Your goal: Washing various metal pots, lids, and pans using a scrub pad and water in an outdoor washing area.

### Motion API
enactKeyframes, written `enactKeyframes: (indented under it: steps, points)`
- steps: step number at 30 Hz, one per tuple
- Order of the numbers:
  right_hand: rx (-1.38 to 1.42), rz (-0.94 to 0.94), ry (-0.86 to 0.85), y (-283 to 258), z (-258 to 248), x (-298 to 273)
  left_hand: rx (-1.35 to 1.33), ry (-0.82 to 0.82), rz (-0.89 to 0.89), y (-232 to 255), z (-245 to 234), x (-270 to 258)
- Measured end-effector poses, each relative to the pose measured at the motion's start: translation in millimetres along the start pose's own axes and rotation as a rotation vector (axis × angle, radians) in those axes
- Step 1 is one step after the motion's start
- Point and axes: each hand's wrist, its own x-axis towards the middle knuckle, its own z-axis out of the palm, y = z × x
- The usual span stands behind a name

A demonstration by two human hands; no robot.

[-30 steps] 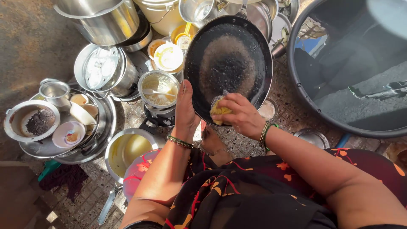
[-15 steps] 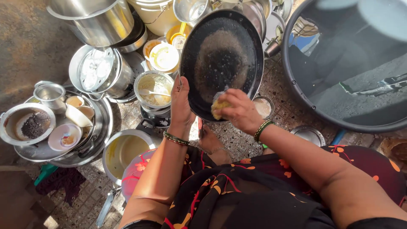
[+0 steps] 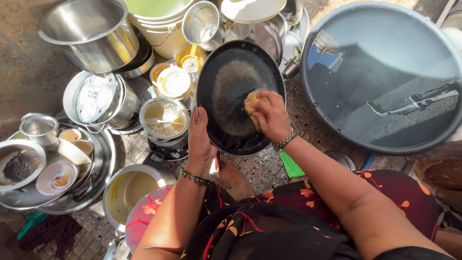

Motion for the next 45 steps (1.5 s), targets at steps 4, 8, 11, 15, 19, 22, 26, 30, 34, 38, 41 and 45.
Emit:
enactKeyframes:
  steps: [4, 8, 11, 15, 19, 22, 26, 30, 34, 38, 41, 45]
  points:
    - [0.026, 0.128, -0.111, -7, 3, -5, 0.004, 0.003, 0.011, -11, -13, 6]
    - [0.068, -0.007, -0.126, 9, 7, -12, -0.005, 0.003, 0.010, -10, -16, 5]
    - [0.053, 0.130, -0.119, -6, 6, -14, 0.005, 0.036, -0.013, -2, -10, -4]
    - [0.018, -0.115, -0.166, -30, -6, 0, 0.024, 0.042, -0.025, -11, -7, 9]
    - [0.007, 0.038, -0.144, -3, -6, -10, 0.053, 0.019, -0.039, -4, 4, -5]
    - [-0.021, 0.159, -0.148, -25, -3, -18, 0.067, 0.001, -0.024, -9, -2, -4]
    - [0.032, -0.031, -0.198, -25, -10, -13, 0.047, 0.009, -0.027, -9, -2, -5]
    - [-0.015, 0.088, -0.188, -30, -11, -19, 0.113, 0.054, -0.037, -4, 5, -8]
    - [-0.022, -0.049, -0.243, -34, -9, -32, 0.117, 0.011, -0.069, -5, 3, -8]
    - [0.001, 0.092, -0.246, -40, -10, -37, 0.163, -0.045, -0.051, -3, 13, -12]
    - [0.003, 0.025, -0.242, -44, -13, -31, 0.153, -0.041, -0.029, -14, -3, 0]
    - [0.050, 0.073, -0.209, -14, -8, -38, 0.156, 0.024, -0.048, -5, 12, -12]
